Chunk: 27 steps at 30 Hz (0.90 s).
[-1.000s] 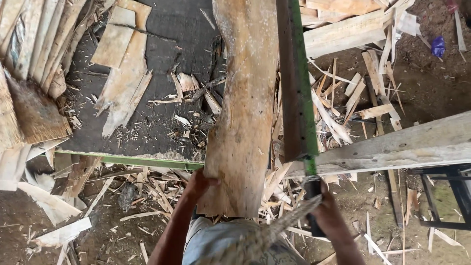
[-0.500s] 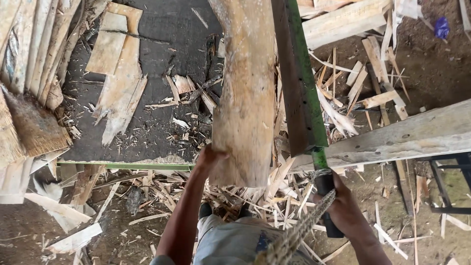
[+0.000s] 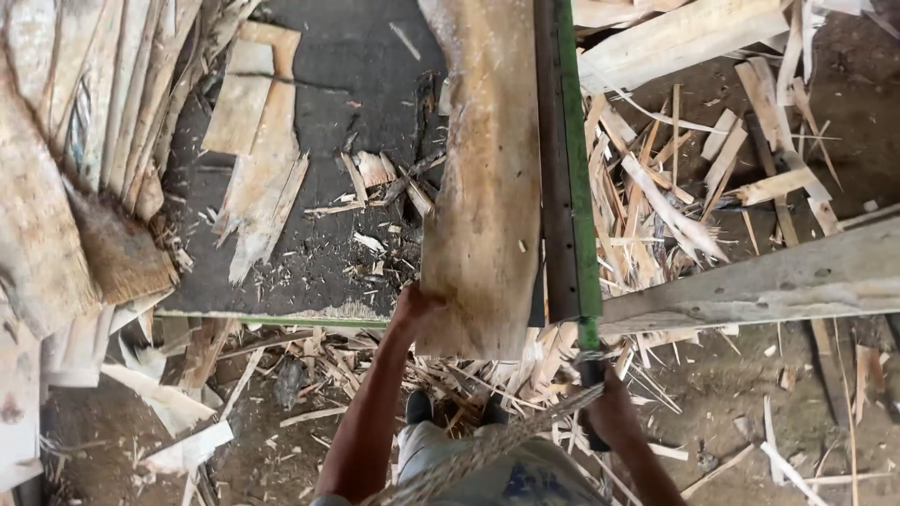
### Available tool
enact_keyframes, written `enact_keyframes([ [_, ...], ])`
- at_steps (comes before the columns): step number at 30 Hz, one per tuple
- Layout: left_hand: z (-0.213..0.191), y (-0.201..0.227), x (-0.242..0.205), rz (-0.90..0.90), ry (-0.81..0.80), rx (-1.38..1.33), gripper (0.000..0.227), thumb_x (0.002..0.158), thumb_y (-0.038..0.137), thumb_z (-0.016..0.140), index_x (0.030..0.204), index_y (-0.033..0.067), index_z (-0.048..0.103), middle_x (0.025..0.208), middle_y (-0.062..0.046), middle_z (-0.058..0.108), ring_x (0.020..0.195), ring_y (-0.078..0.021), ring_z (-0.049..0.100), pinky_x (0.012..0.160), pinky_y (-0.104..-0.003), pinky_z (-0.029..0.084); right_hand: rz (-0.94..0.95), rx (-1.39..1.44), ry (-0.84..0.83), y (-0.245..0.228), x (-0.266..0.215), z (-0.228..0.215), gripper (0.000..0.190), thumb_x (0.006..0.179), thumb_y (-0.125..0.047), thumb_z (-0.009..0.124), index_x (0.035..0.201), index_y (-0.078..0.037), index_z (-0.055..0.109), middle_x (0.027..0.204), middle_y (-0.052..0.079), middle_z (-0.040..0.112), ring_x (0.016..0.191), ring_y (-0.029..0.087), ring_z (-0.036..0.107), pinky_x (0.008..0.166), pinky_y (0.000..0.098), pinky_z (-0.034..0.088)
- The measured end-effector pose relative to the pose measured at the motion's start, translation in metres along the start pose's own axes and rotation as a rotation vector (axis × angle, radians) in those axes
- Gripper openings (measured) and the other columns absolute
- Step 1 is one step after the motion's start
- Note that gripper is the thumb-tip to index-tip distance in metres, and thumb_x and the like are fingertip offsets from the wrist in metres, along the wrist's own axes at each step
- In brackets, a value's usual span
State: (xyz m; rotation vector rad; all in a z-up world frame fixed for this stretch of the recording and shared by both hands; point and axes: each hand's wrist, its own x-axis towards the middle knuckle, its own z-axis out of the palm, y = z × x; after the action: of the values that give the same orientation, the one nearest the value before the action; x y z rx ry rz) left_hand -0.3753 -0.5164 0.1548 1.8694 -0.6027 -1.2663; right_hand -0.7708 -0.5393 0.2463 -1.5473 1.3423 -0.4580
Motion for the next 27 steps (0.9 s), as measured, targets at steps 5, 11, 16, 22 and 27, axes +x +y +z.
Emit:
enact_keyframes([
  [5, -0.015, 0.013, -0.05, -0.064, 0.035, 0.117, 0.053, 0.082, 0.021, 0.083, 0.126, 0.0037, 0.06, 0.112, -0.015, 0.076, 0.091, -0.0258, 0.076, 0.079, -0.038, 0.068, 0.389, 0.051, -0.089, -0.084, -0.034, -0.043, 0.04, 0.09, -0.015, 0.07, 0.124, -0.004, 0.052, 0.073, 0.016, 0.064, 0.05, 0.022, 0.061, 0.041, 0.0373, 0.054],
  [11, -0.041, -0.022, -0.089, 0.014, 0.064, 0.116, 0.067, 0.08, 0.023, 0.081, 0.14, 0.0047, 0.057, 0.121, -0.017, 0.077, 0.094, -0.0205, 0.078, 0.085, -0.035, 0.067, 0.324, 0.094, -0.086, -0.086, -0.036, -0.043, 0.042, 0.084, -0.021, 0.076, 0.119, -0.006, 0.056, 0.068, 0.012, 0.063, 0.045, 0.02, 0.061, 0.04, 0.0354, 0.053],
  [16, 0.023, 0.013, -0.12, 0.14, 0.372, 0.69, 0.108, 0.092, 0.05, 0.071, 0.166, 0.0114, 0.002, 0.165, -0.019, 0.027, 0.12, -0.0456, 0.047, 0.1, -0.067, 0.038, 0.295, 0.104, -0.089, -0.087, -0.036, -0.04, 0.041, 0.085, -0.026, 0.078, 0.115, -0.005, 0.06, 0.063, 0.012, 0.062, 0.042, 0.02, 0.058, 0.038, 0.0356, 0.05],
  [22, 0.114, 0.057, -0.089, 0.281, 0.134, 0.985, 0.112, 0.093, 0.064, 0.063, 0.164, 0.0118, -0.006, 0.171, -0.025, -0.007, 0.153, -0.0547, -0.006, 0.118, -0.075, -0.004, 0.224, 0.099, -0.043, -0.059, -0.031, -0.039, 0.038, 0.085, -0.023, 0.076, 0.114, -0.004, 0.061, 0.064, 0.01, 0.06, 0.043, 0.02, 0.058, 0.039, 0.0358, 0.048],
  [27, 0.135, 0.063, -0.039, 0.369, 0.297, 0.908, 0.109, 0.091, 0.064, 0.06, 0.163, 0.0089, 0.001, 0.17, -0.023, -0.002, 0.152, -0.058, -0.003, 0.117, -0.077, -0.001, 0.277, 0.074, -0.055, -0.048, -0.024, -0.041, 0.036, 0.089, -0.022, 0.069, 0.12, -0.005, 0.061, 0.069, 0.012, 0.067, 0.047, 0.021, 0.062, 0.043, 0.0369, 0.051],
])
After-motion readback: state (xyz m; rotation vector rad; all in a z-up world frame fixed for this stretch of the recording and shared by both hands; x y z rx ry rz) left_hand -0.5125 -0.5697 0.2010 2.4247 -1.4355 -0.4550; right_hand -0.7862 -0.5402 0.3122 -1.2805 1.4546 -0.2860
